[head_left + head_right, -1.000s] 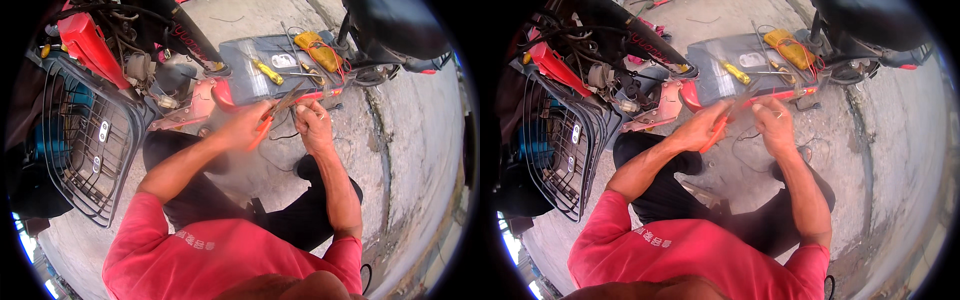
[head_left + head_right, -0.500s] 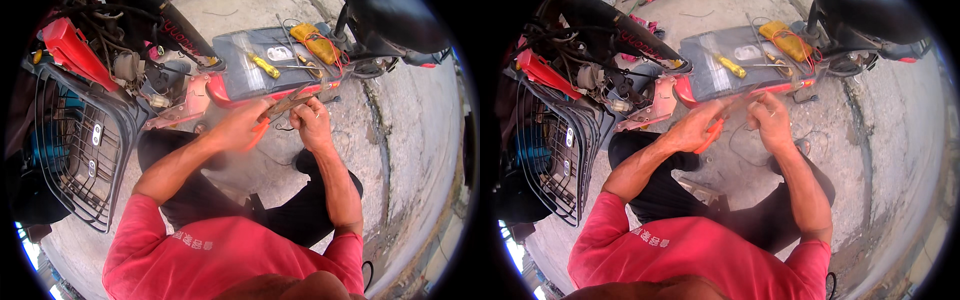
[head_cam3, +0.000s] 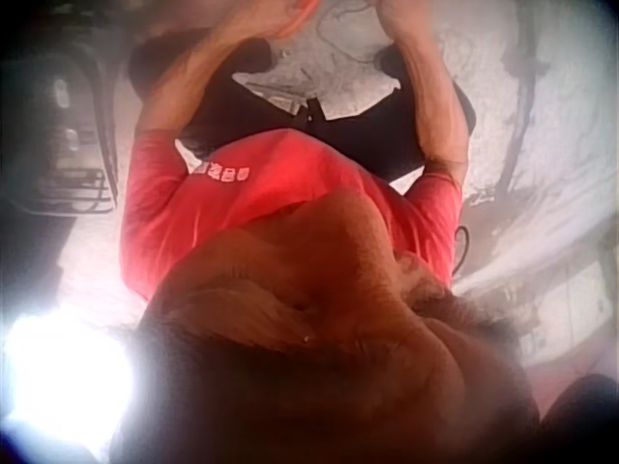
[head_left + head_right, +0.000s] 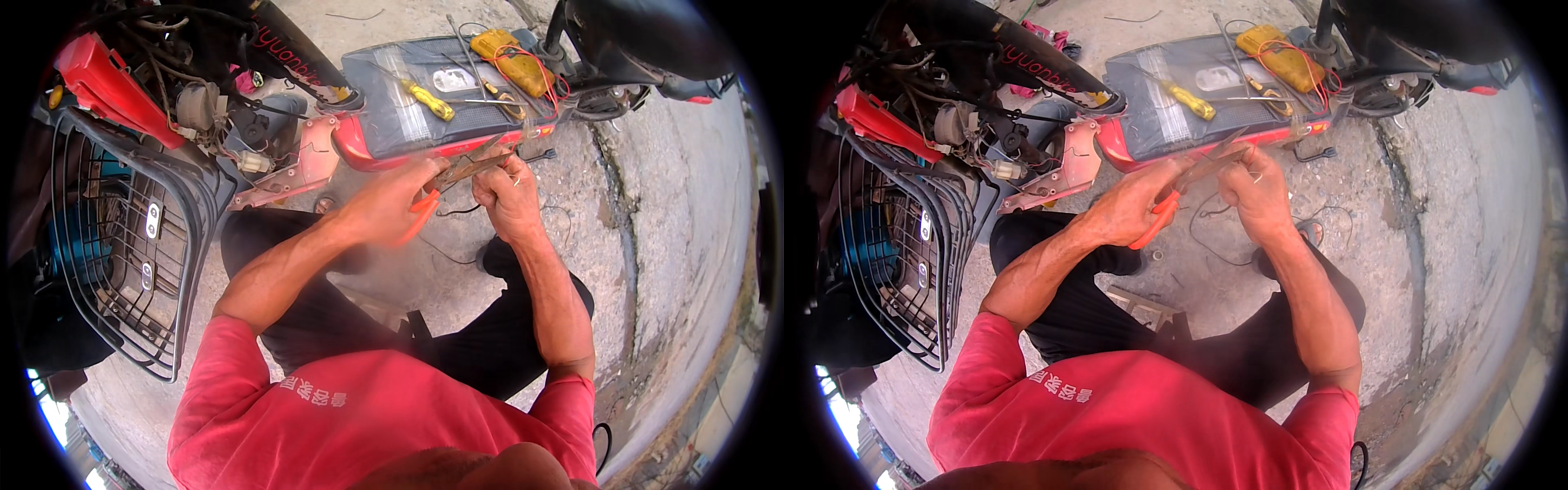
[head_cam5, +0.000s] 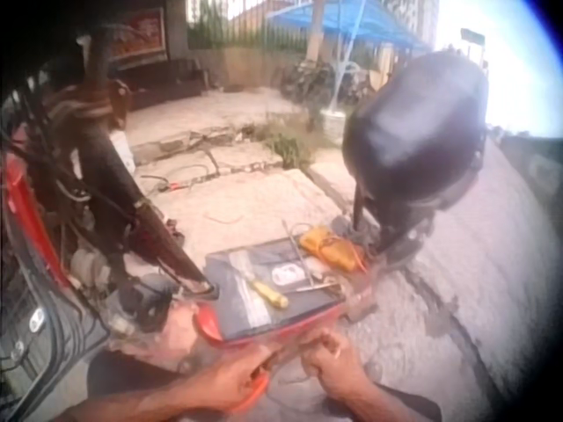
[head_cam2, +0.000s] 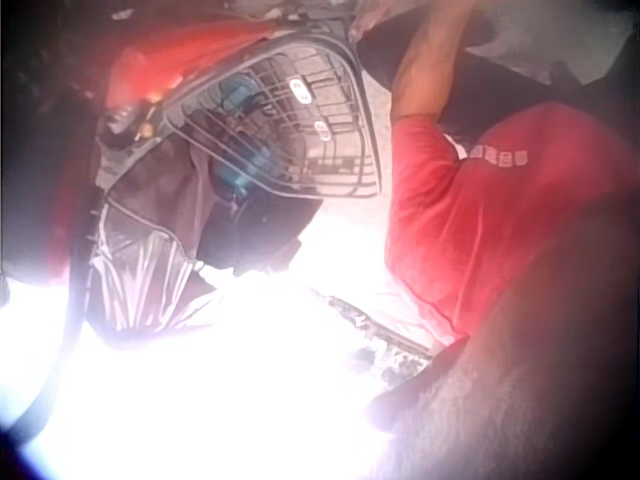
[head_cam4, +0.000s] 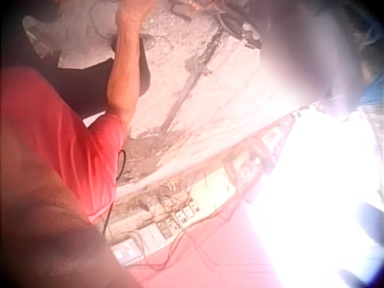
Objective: The person strips the ends of wires using orange-handled scissors and twists them together to repair the electrical connections on a red scooter.
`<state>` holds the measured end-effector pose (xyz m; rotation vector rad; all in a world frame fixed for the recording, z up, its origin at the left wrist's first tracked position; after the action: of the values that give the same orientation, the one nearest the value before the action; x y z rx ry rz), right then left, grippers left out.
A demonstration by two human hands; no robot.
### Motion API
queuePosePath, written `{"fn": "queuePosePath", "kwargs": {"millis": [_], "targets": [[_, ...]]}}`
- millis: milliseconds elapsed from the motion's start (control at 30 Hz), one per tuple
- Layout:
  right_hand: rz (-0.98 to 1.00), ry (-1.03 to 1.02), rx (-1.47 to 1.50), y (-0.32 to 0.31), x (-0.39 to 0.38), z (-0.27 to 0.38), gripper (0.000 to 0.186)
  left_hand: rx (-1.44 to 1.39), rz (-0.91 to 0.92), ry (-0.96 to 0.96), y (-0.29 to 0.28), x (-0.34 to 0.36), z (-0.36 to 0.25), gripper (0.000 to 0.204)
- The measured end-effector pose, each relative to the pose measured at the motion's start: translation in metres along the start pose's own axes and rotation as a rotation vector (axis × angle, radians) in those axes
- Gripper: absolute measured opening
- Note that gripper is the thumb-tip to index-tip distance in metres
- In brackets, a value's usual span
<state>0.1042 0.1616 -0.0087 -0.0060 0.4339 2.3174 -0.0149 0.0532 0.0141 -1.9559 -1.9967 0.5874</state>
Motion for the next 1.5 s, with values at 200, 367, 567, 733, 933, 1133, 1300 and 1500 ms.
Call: {"fn": "queuePosePath", "kwargs": {"millis": [200,367,567,733,933,1133,1300,1500], "targets": [[0.003,-0.003,0.016,-0.001,0.000,-0.001,0.010,0.008,-0.032,0.010,-0.001,-0.001,-0.003,0.042],[-0.011,0.001,0.020,-0.004,0.001,-0.005,0.012,-0.005,-0.057,0.038,0.002,0.000,0.002,0.043],[-0.027,0.009,0.012,-0.005,0.002,-0.004,0.012,0.003,-0.052,0.038,0.002,-0.001,0.002,0.044],[-0.039,-0.027,-0.031,-0.006,0.002,-0.004,0.011,0.022,-0.007,-0.015,-0.001,-0.001,-0.002,0.043],[-0.091,-0.038,-0.139,-0.007,0.002,-0.001,0.009,0.024,-0.039,0.013,-0.001,-0.002,-0.001,0.043],[-0.121,-0.023,-0.308,-0.013,0.002,-0.001,0.010,-0.007,-0.054,0.038,-0.001,-0.001,0.002,0.040],[-0.095,-0.030,-0.356,-0.010,0.000,0.003,0.013,0.029,-0.041,0.030,-0.001,-0.002,0.001,0.039],[-0.080,-0.084,-0.366,-0.009,-0.001,0.008,0.014,0.037,-0.025,0.031,0.001,-0.001,0.000,0.040]]}}
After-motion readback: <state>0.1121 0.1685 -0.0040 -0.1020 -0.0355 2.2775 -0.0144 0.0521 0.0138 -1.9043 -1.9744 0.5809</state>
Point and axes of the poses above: each hand's wrist, its own x-axis towards the middle knuckle, its own y-axis out of the palm, z = x × y, the point moved 8 cm from there along x, towards the middle knuckle, and after that the axes turned 5 degrees about -y, right-handed, at the moved point
